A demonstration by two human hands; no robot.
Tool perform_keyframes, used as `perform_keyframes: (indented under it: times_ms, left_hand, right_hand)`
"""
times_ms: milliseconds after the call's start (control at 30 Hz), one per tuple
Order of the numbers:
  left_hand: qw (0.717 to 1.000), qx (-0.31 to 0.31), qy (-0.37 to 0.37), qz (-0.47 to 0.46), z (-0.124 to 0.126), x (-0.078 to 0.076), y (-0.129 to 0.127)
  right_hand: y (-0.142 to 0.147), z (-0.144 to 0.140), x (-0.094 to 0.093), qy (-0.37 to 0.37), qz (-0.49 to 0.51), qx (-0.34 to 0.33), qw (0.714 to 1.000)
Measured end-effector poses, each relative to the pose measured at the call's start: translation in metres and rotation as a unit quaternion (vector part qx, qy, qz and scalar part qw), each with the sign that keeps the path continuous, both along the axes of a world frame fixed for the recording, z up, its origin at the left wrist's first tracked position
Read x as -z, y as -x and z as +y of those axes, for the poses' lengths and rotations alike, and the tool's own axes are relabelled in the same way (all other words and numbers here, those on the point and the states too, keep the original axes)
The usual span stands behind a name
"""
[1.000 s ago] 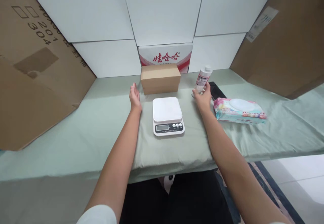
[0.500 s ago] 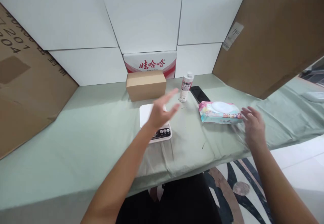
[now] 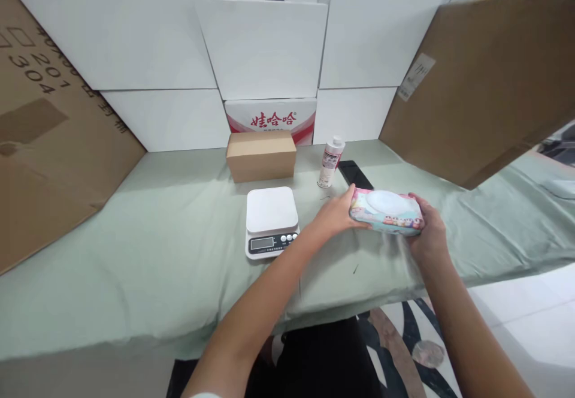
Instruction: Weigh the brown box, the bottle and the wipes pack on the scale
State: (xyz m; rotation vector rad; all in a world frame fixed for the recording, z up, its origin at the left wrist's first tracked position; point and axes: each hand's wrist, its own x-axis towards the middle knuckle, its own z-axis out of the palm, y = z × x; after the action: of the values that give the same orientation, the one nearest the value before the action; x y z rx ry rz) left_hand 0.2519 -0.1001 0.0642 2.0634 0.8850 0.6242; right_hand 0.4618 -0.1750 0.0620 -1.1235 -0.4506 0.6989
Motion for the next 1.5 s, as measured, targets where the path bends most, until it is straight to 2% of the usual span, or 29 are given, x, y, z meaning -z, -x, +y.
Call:
perform_keyframes:
  times_ms: [100, 200, 267, 367, 467, 567, 633, 833, 1000, 1067, 1167, 1233, 1300, 1400, 1500]
  left_hand:
    - [0.996, -0.052, -0.073, -0.029, -0.006, -0.022, 0.043]
    - [0.979, -0.119, -0.148, -0.074, -0.006, -0.041, 0.109]
    - [0.964, -0.18, -0.179, -0.081, -0.002, -0.045, 0.156]
    - [0.949, -0.252, -0.179, -0.066, 0.007, -0.033, 0.215]
    - [0.95, -0.277, -0.136, -0.058, 0.015, -0.009, 0.248]
    - [0.953, -0.275, -0.099, -0.077, 0.017, 0.014, 0.257]
    - [0.954, -0.27, -0.089, -0.094, 0.017, 0.021, 0.256]
    - [0.957, -0.26, -0.071, -0.112, 0.017, 0.025, 0.258]
    - [0.97, -0.183, -0.048, -0.155, 0.022, 0.03, 0.268]
    - [0.972, -0.163, -0.031, -0.165, 0.024, 0.032, 0.269]
    - [0.973, -0.158, -0.016, -0.168, 0.025, 0.031, 0.268]
    - [0.971, -0.168, -0.01, -0.169, 0.024, 0.03, 0.266]
    - [0.968, -0.182, -0.007, -0.172, 0.024, 0.029, 0.263]
    - [0.963, -0.206, -0.011, -0.175, 0.024, 0.028, 0.259]
    - [0.961, -0.215, -0.02, -0.17, 0.02, 0.025, 0.258]
  right_hand:
    - [0.045, 0.002, -0.027, -0.06, -0.022, -0.016, 0.998]
    - [0.104, 0.018, -0.051, -0.107, -0.039, -0.08, 0.99]
    - [0.146, 0.035, -0.058, -0.112, -0.047, -0.136, 0.983]
    - [0.198, 0.06, -0.049, -0.085, -0.073, -0.19, 0.975]
    - [0.229, 0.074, -0.025, -0.06, -0.095, -0.222, 0.969]
    - [0.236, 0.076, -0.002, -0.048, -0.13, -0.238, 0.961]
    - [0.234, 0.073, 0.006, -0.049, -0.164, -0.239, 0.956]
    - [0.228, 0.074, 0.006, -0.051, -0.182, -0.239, 0.952]
    - [0.2, 0.089, 0.004, -0.06, -0.189, -0.234, 0.952]
    - [0.188, 0.091, 0.002, -0.076, -0.217, -0.276, 0.933]
    - [0.181, 0.086, -0.001, -0.099, -0.322, -0.337, 0.879]
    - [0.184, 0.082, 0.001, -0.111, -0.402, -0.325, 0.849]
    - [0.191, 0.081, 0.007, -0.127, -0.449, -0.287, 0.837]
    - [0.201, 0.083, 0.017, -0.145, -0.454, -0.236, 0.847]
    - [0.206, 0.079, 0.019, -0.139, -0.416, -0.203, 0.876]
